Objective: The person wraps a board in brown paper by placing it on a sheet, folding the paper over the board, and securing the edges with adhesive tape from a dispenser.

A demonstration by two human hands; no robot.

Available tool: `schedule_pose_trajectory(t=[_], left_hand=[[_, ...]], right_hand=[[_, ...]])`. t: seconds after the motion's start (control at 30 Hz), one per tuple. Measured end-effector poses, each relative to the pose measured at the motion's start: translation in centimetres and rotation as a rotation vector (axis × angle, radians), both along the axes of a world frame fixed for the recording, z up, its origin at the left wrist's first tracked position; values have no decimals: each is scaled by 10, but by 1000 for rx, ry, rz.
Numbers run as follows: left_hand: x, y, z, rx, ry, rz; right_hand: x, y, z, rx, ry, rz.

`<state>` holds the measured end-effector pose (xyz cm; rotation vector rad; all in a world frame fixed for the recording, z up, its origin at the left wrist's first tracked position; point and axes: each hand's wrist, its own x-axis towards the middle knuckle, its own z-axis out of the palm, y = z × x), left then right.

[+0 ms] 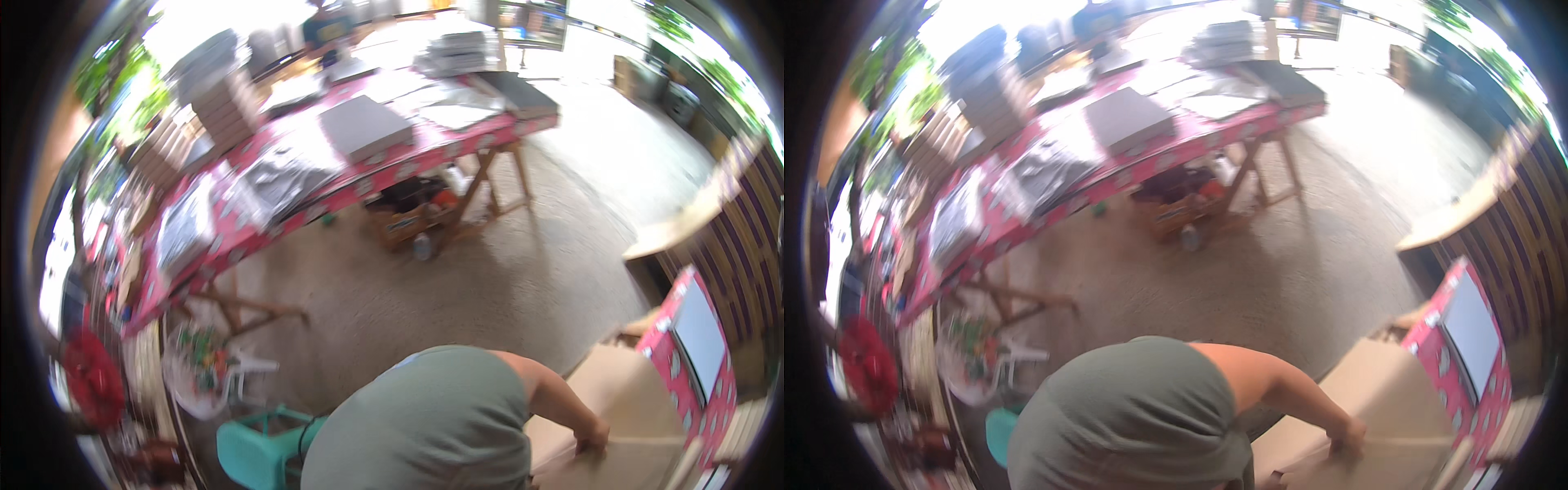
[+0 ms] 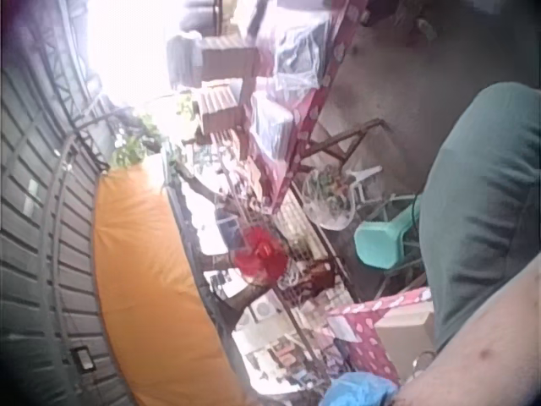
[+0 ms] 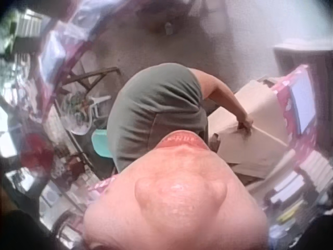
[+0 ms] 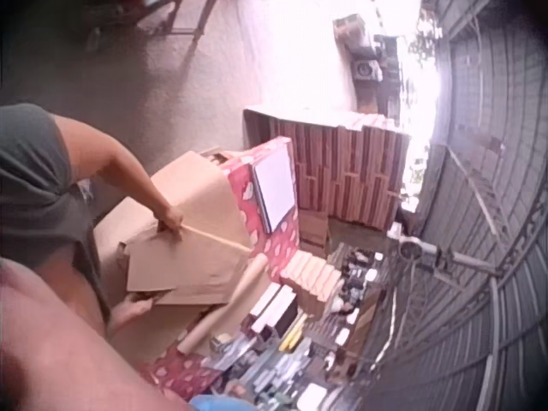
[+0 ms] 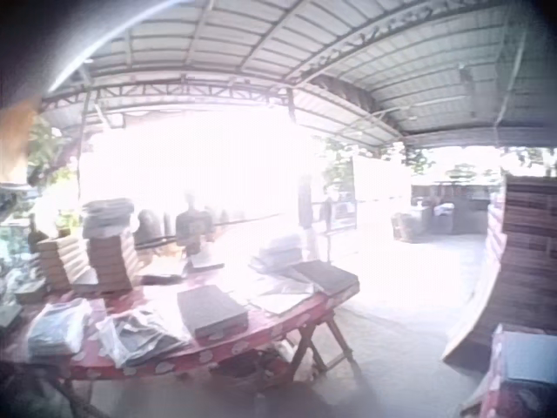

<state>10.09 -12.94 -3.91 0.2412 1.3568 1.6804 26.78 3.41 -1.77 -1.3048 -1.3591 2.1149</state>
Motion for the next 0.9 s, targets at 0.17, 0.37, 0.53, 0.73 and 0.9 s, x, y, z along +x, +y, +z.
schedule_pose_trajectory(t=[0.17,0.37,0.53,0.73,0.9], left_hand=[[-34,-24,4,-129,169,12],[-44,-27,8,-187,115,11],[-59,-27,-24,-82,63,52],[-40,-13,12,-53,23,-72],[-33,-18,2,-4,1,10]], right_hand=[[18,-23,-19,52,14,109],[2,-41,-20,88,9,-76],[-1,-44,-3,108,-108,-152],[12,-34,-46,81,133,-422],[11,-53,-55,186,170,-420]])
